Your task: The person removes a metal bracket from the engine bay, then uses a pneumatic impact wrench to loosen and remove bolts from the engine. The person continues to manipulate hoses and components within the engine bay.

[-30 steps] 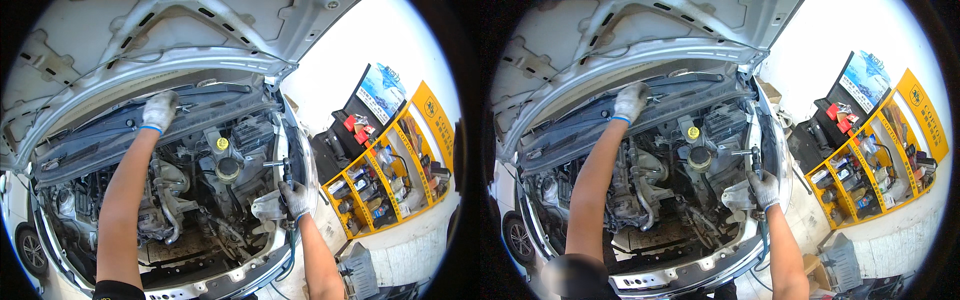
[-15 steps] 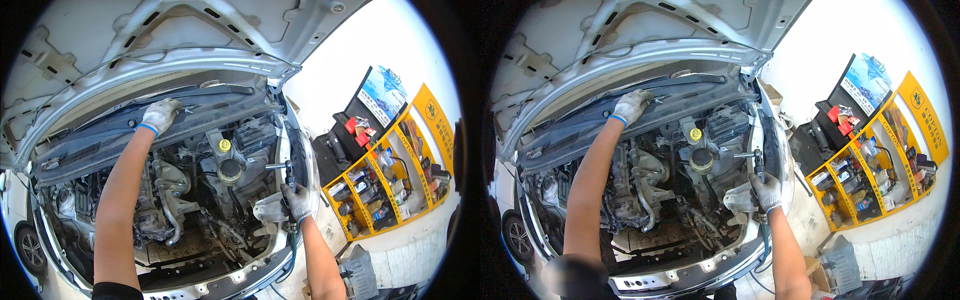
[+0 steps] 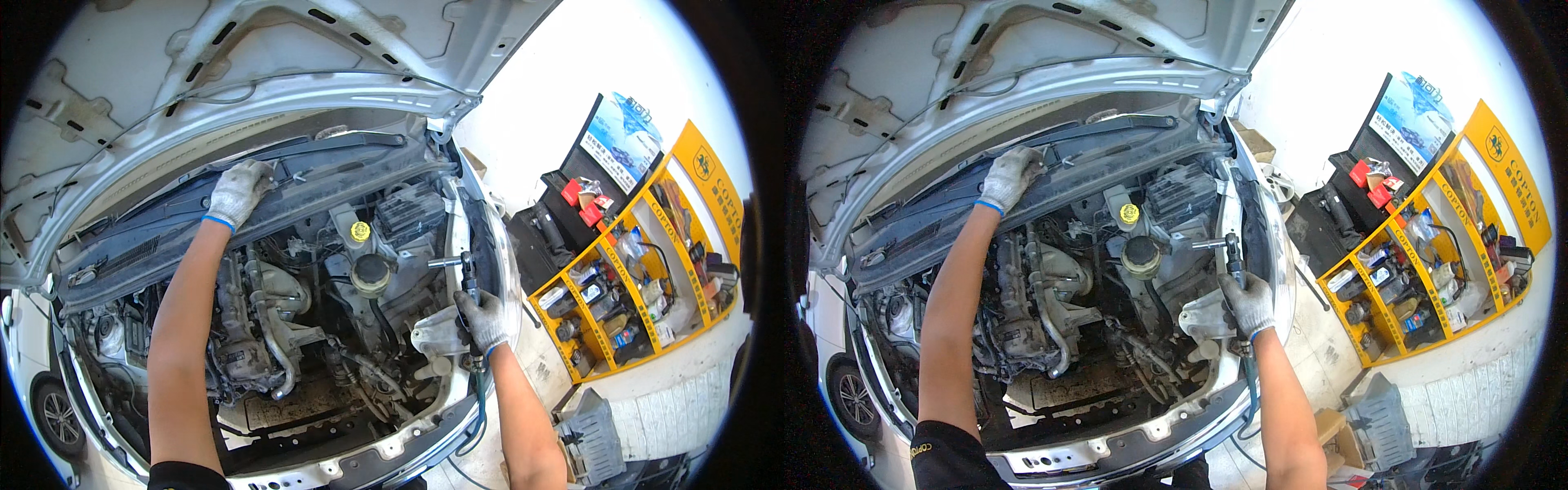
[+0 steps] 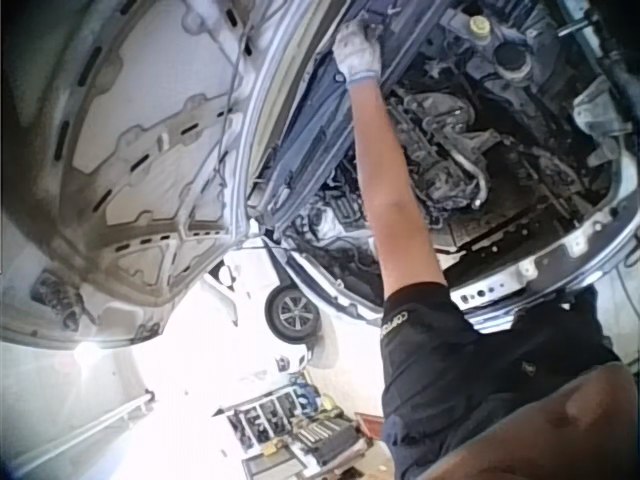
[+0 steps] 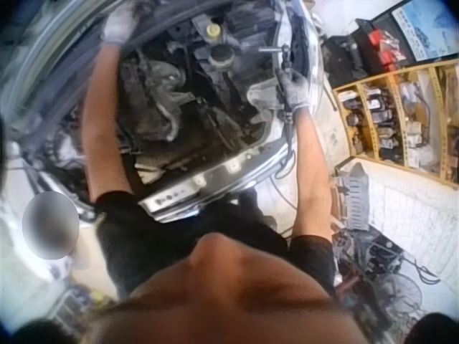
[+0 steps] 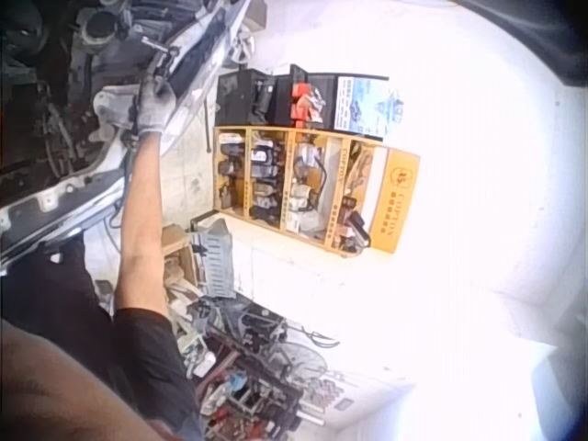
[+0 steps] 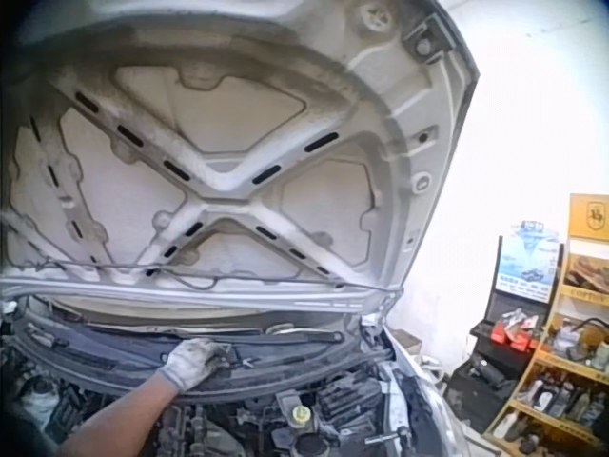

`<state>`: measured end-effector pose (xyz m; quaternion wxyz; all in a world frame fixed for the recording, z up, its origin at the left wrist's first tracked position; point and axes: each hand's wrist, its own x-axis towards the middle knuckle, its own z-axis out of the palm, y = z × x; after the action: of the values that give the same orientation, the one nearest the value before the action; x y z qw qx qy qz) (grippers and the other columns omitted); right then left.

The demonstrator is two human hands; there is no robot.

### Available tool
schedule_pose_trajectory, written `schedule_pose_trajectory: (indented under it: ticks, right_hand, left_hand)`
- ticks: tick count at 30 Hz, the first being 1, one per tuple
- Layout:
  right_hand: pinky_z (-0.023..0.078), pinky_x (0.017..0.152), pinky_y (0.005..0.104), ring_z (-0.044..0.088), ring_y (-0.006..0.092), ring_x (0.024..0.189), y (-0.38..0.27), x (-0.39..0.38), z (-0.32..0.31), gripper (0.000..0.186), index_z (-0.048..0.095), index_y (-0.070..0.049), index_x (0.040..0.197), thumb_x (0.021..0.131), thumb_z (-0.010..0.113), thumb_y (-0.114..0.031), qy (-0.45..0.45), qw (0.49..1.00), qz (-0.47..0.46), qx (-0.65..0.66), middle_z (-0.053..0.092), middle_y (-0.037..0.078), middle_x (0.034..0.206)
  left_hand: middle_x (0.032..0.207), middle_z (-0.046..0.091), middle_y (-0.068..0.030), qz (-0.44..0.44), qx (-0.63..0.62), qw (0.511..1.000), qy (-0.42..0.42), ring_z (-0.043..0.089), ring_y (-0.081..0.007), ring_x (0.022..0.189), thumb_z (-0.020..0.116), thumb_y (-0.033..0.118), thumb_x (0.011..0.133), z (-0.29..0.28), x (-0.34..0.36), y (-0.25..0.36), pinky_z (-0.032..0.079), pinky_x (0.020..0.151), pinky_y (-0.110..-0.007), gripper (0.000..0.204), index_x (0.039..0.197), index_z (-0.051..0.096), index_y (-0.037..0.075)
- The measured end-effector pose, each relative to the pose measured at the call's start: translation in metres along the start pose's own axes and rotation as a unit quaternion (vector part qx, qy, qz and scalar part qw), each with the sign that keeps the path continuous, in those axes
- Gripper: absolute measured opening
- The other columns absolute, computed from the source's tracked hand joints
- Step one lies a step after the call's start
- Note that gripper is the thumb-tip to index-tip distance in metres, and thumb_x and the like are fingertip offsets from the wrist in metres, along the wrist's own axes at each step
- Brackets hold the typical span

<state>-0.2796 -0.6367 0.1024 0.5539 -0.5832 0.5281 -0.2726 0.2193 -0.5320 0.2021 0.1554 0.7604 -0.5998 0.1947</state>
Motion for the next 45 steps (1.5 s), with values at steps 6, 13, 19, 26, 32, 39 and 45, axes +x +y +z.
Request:
schedule_pose_trajectory:
  ticks: [6, 13, 19, 26, 32, 39, 45]
  right_hand:
    - [0.044, 0.041, 0.0316, 0.054, 0.0128, 0.046, 0.006, 0.004, -0.002, 0.034, 0.065, -0.003, 0.081, 0.092, 0.075, -0.034, -0.001, 1.0, -0.027, -0.005, 0.059, 0.003, 0.062]
    - [0.044, 0.041, 0.032, 0.055, 0.0131, 0.045, 0.011, 0.007, -0.002, 0.032, 0.067, -0.004, 0.082, 0.093, 0.075, -0.034, 0.003, 1.0, -0.028, -0.013, 0.061, 0.003, 0.062]
    - [0.045, 0.04, 0.0318, 0.057, 0.0138, 0.044, 0.01, 0.004, -0.003, 0.034, 0.066, -0.003, 0.08, 0.093, 0.075, -0.034, -0.007, 0.999, -0.043, -0.001, 0.06, 0.004, 0.059]
    - [0.044, 0.039, 0.0329, 0.056, 0.0145, 0.043, 0.009, 0.003, -0.005, 0.037, 0.066, -0.003, 0.078, 0.091, 0.076, -0.036, -0.024, 0.998, -0.052, 0.005, 0.059, 0.004, 0.058]
    - [0.045, 0.041, 0.0311, 0.056, 0.0118, 0.045, 0.015, 0.009, -0.008, 0.033, 0.067, -0.003, 0.08, 0.092, 0.075, -0.033, -0.032, 0.998, -0.061, 0.012, 0.061, 0.003, 0.06]
    - [0.046, 0.041, 0.0308, 0.057, 0.0128, 0.046, 0.012, 0.009, -0.013, 0.034, 0.068, -0.001, 0.084, 0.092, 0.075, -0.034, -0.036, 0.998, -0.055, 0.02, 0.061, 0.003, 0.061]
    - [0.051, 0.055, 0.036, 0.064, 0.018, 0.058, 0.028, 0.021, -0.015, 0.042, 0.073, 0.002, 0.088, 0.088, 0.077, -0.04, -0.009, 0.991, -0.126, -0.041, 0.066, 0.01, 0.067]
  left_hand:
    - [0.116, 0.072, -0.0128, -0.186, -0.47, 0.862, 0.025, 0.071, -0.0229, 0.092, 0.066, 0.018, 0.098, -0.036, -0.041, 0.002, 0.055, 0.081, -0.033, 0.029, 0.125, 0.064, 0.006]
    - [0.122, 0.069, -0.0142, -0.183, -0.85, 0.486, 0.087, 0.071, -0.0181, 0.094, 0.066, 0.008, 0.099, -0.097, -0.149, 0.065, 0.061, 0.08, -0.028, 0.031, 0.129, 0.059, 0.005]
    - [0.117, 0.069, -0.0149, -0.244, -0.82, 0.512, 0.076, 0.07, -0.0198, 0.096, 0.066, 0.003, 0.096, -0.147, -0.21, 0.128, 0.06, 0.078, -0.03, 0.032, 0.127, 0.059, 0.004]
    - [0.112, 0.072, -0.0131, -0.252, -0.383, 0.887, 0.049, 0.069, -0.0236, 0.1, 0.068, 0.02, 0.096, -0.121, -0.144, 0.108, 0.054, 0.092, -0.036, 0.031, 0.121, 0.066, 0.002]
    - [0.111, 0.073, -0.0169, -0.187, -0.034, 0.982, 0.02, 0.067, -0.0378, 0.11, 0.064, 0.019, 0.092, -0.03, -0.041, 0.066, 0.051, 0.099, -0.047, 0.026, 0.117, 0.072, 0.016]
    - [0.125, 0.067, -0.0192, -0.208, -0.028, 0.976, 0.051, 0.061, -0.0406, 0.121, 0.063, 0.02, 0.093, -0.009, -0.031, 0.051, 0.048, 0.105, -0.047, 0.035, 0.127, 0.067, 0.015]
    - [0.123, 0.071, -0.0186, -0.287, -0.262, 0.905, 0.174, 0.069, -0.0302, 0.115, 0.066, 0.008, 0.095, -0.019, -0.164, 0.179, 0.052, 0.099, -0.039, 0.037, 0.13, 0.063, -0.001]
